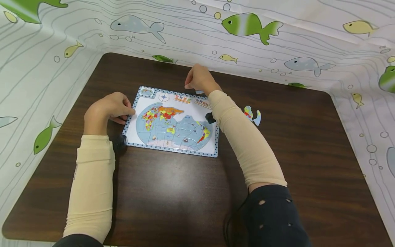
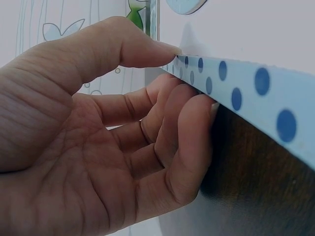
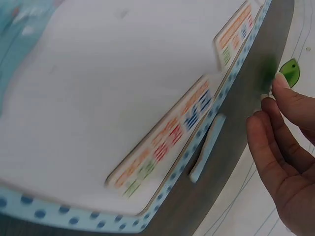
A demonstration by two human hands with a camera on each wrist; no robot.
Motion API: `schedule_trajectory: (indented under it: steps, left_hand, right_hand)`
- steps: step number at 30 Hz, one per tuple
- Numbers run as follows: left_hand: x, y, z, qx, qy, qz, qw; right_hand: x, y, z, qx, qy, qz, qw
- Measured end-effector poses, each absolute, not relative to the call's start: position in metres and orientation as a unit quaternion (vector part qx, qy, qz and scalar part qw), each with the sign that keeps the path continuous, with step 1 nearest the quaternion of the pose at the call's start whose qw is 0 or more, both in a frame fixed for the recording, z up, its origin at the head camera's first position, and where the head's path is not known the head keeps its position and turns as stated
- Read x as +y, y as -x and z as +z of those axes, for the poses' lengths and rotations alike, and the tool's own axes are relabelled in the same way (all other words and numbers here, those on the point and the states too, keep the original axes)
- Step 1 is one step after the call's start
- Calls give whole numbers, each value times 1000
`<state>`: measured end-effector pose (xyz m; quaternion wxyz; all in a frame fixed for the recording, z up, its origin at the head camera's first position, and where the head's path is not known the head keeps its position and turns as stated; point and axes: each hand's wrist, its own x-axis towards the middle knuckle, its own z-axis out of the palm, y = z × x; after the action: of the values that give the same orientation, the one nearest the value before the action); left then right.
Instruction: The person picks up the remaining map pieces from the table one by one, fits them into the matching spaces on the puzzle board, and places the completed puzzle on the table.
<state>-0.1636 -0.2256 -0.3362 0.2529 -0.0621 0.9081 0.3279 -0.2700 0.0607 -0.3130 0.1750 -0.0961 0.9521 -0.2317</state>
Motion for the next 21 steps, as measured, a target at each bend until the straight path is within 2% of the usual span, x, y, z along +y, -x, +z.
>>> schedule_trajectory:
  steps: [21]
  left_hand:
    - [-226,164,-338,909,60,327,250]
  right_hand:
    - [103,279,-325,966,76,-167,179]
